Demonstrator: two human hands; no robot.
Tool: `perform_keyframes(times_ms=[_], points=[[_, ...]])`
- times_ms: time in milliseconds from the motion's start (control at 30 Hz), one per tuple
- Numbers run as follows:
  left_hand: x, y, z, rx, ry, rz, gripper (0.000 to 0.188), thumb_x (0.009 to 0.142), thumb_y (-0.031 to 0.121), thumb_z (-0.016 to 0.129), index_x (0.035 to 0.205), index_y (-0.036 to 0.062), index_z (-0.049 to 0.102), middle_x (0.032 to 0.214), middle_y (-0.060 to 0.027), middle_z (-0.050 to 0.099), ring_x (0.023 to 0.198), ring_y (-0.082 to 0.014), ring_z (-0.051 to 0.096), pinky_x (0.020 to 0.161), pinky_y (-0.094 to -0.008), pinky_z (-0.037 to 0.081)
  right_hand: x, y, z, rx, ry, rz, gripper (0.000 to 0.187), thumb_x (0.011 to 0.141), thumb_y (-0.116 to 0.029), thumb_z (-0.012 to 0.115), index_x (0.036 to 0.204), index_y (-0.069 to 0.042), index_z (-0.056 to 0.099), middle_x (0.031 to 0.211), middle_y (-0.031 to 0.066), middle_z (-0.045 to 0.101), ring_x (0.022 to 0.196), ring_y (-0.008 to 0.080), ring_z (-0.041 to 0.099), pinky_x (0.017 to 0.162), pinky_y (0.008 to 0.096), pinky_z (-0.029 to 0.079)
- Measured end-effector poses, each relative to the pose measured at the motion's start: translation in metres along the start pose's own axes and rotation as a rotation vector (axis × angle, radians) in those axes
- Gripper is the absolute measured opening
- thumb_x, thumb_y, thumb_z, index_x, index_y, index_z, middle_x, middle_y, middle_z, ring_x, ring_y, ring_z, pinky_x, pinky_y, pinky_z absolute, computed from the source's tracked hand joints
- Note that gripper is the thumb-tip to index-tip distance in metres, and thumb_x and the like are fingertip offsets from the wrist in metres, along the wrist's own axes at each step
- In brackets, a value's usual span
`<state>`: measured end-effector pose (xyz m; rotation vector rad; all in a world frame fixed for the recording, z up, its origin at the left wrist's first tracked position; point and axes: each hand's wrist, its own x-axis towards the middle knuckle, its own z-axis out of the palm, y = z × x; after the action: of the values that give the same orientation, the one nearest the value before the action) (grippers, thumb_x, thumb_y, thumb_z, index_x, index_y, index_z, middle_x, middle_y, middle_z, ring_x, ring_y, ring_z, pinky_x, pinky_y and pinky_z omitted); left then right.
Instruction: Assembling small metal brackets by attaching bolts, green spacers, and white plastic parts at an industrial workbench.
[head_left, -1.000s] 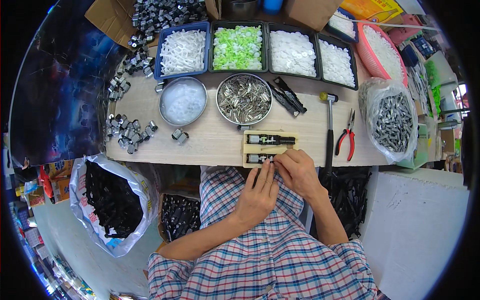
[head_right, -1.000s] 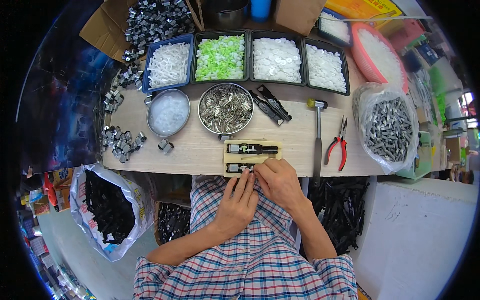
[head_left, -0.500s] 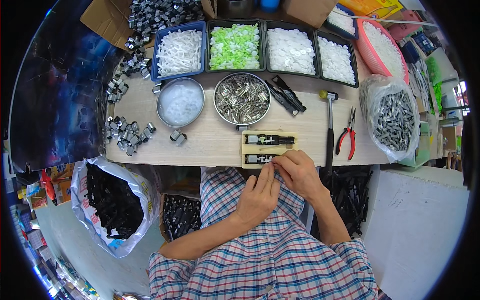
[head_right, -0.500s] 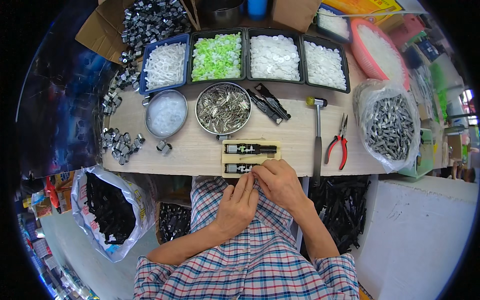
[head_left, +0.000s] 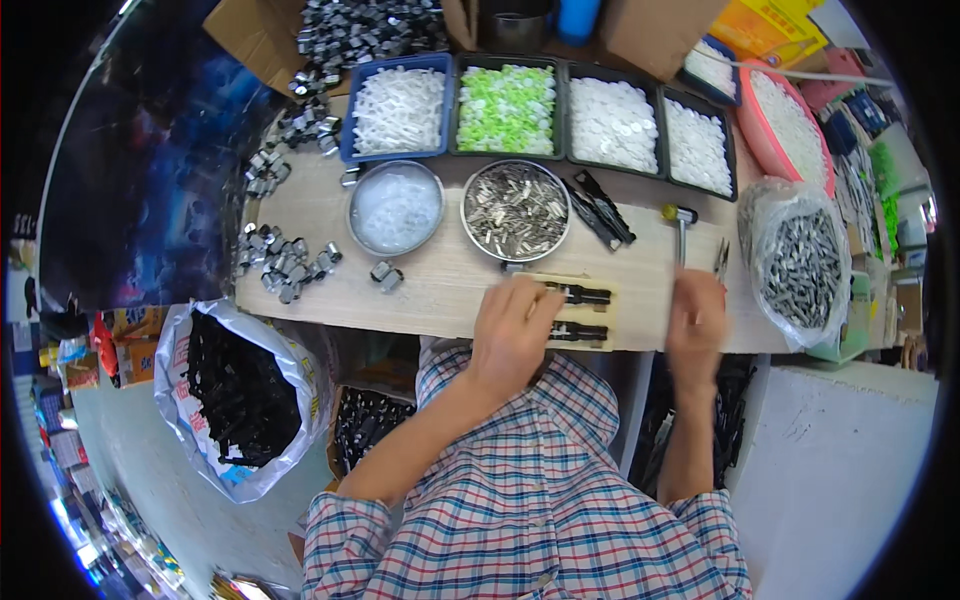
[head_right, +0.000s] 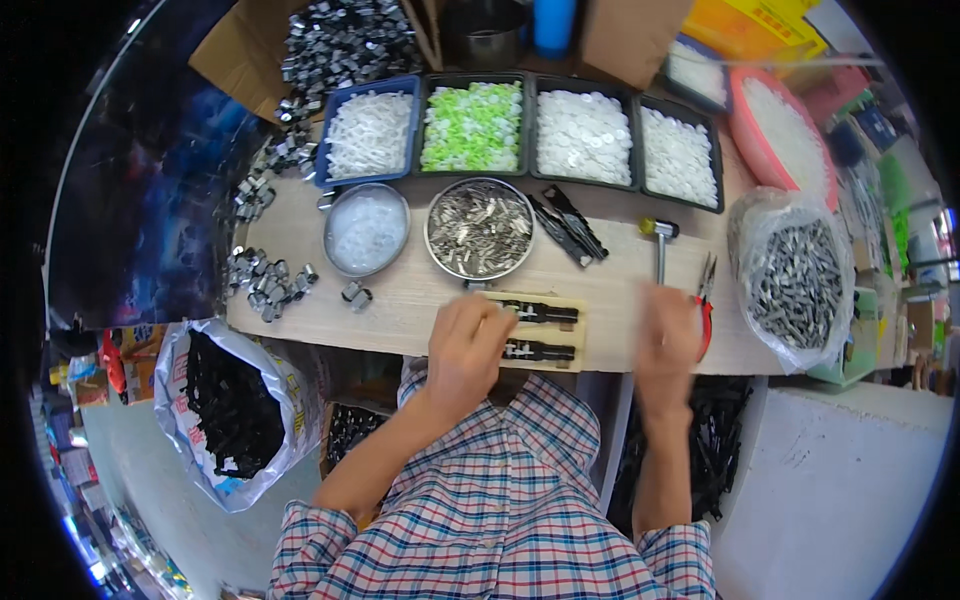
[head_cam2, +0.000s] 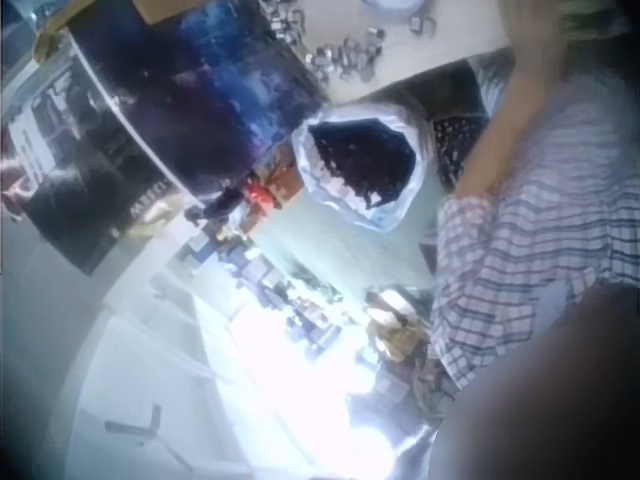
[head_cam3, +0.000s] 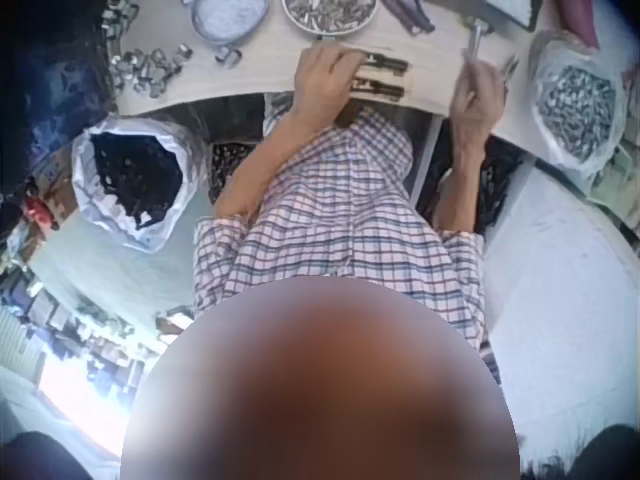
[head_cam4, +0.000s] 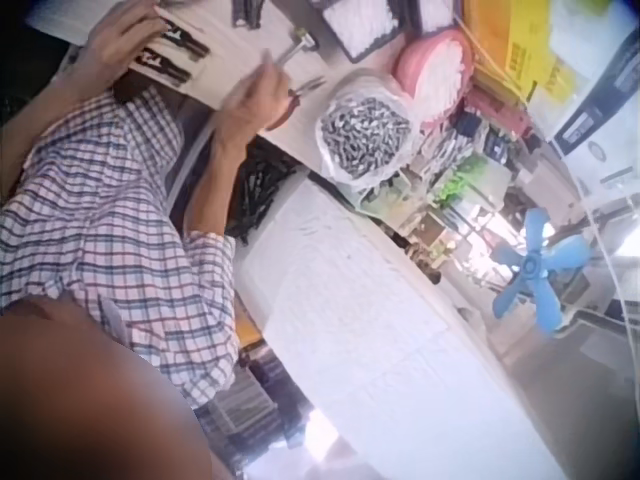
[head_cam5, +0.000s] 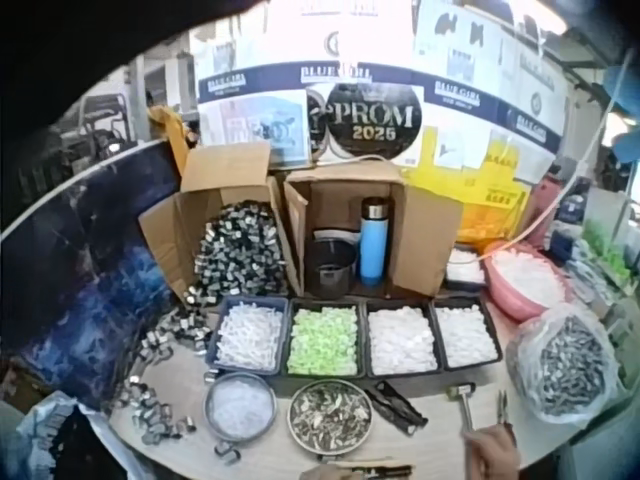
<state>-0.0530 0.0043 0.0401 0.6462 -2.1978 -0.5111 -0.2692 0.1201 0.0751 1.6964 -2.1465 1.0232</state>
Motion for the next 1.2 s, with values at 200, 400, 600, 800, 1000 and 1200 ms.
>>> perform_keyframes(times_ms=[200,400,600,800,1000,1200], points=[[0.045,-0.052,0.020,0.219,0.012,0.042,0.021,0.078,-0.003,0.066,0.098,0.0034,0.068,0.093,-0.0096,0.062,0.095,-0.0294,0.060,0.083,-0.0399,0.048,0.006,0.119,-0.080,-0.361,0.173,0.469,0.027,0.092,0.002,0.059,0.117,-0.001,0.068,0.105,0.0139,0.065,0.094,0.0261,0.064,0.080,0.0352,0.051],[0.103,-0.118,-0.018,0.384,0.264,-0.094,0.027,0.077,-0.004,0.062,0.103,0.0015,0.065,0.108,-0.0155,0.058,0.105,-0.0340,0.056,0.090,-0.0448,0.046,-0.011,0.189,-0.111,-0.664,-0.050,0.386,0.038,0.092,-0.010,0.063,0.129,-0.003,0.060,0.117,0.0216,0.061,0.105,0.0382,0.060,0.091,0.0433,0.047],[0.162,-0.209,-0.044,0.642,0.198,-0.179,0.052,0.087,0.008,0.066,0.137,0.0054,0.053,0.141,-0.0245,0.049,0.131,-0.0459,0.044,0.107,-0.0515,0.040,-0.016,0.205,-0.102,-0.495,-0.096,0.429,0.040,0.090,-0.005,0.065,0.129,-0.002,0.057,0.115,0.0215,0.062,0.101,0.0370,0.062,0.089,0.0427,0.048],[0.166,-0.235,-0.041,0.595,0.042,-0.089,0.042,0.088,0.014,0.068,0.128,0.0050,0.059,0.130,-0.0241,0.057,0.122,-0.0456,0.051,0.105,-0.0515,0.042,-0.021,0.204,-0.105,-0.350,-0.059,0.431,0.035,0.089,0.000,0.063,0.123,0.000,0.057,0.110,0.0189,0.063,0.096,0.0341,0.062,0.086,0.0416,0.049],[0.166,-0.222,-0.039,0.323,0.134,-0.022,0.018,0.085,-0.002,0.063,0.102,0.0030,0.065,0.099,-0.0176,0.064,0.103,-0.0369,0.059,0.087,-0.0450,0.049,-0.015,0.202,-0.107,-0.382,-0.124,0.368,0.035,0.086,0.006,0.064,0.120,0.000,0.058,0.107,0.0168,0.064,0.092,0.0329,0.063,0.085,0.0399,0.049],[0.178,-0.218,-0.053,0.306,0.174,0.040,0.009,0.087,0.001,0.067,0.095,0.0005,0.068,0.093,-0.0148,0.069,0.092,-0.0330,0.065,0.080,-0.0406,0.052,-0.014,0.201,-0.118,-0.283,-0.172,0.509,0.035,0.081,0.007,0.068,0.115,0.000,0.062,0.102,0.0148,0.065,0.086,0.0270,0.064,0.079,0.0358,0.052]])
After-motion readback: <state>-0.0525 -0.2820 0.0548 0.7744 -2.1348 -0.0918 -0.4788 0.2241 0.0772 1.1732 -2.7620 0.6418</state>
